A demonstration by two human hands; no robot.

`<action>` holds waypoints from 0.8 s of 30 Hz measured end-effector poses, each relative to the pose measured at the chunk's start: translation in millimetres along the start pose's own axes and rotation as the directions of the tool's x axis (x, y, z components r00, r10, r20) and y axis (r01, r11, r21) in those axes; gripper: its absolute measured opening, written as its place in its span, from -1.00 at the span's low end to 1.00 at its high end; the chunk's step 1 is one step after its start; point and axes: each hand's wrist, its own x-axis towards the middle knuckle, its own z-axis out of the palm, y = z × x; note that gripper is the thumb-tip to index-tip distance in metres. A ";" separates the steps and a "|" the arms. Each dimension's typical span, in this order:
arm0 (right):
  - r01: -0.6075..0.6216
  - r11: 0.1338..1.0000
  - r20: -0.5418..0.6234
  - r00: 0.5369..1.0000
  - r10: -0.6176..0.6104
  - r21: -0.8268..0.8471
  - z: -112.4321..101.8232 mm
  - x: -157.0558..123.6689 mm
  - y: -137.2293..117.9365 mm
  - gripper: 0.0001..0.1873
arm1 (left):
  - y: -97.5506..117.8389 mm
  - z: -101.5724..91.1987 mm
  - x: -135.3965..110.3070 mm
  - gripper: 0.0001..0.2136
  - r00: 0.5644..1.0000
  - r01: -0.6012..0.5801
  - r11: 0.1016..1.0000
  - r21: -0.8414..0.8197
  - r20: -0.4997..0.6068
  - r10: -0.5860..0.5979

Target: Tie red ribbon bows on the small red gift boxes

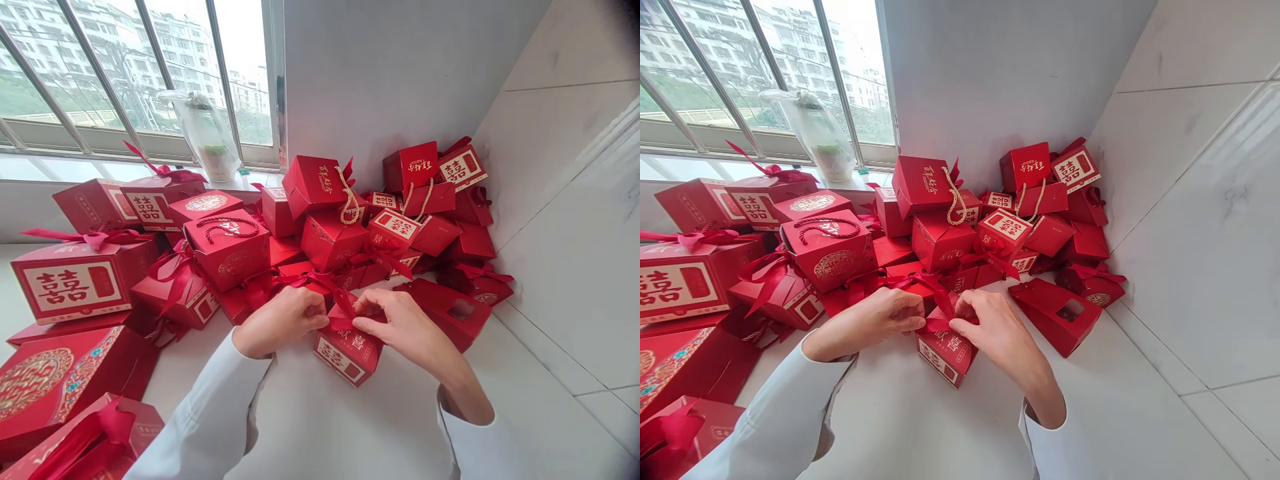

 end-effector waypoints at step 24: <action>-0.045 0.994 0.042 0.998 0.049 -0.100 -39.8 -10.5 22.0 -0.78 | 3.3 -2.4 -3.2 -0.86 0.999 0.035 0.998 0.046 -0.006 -0.035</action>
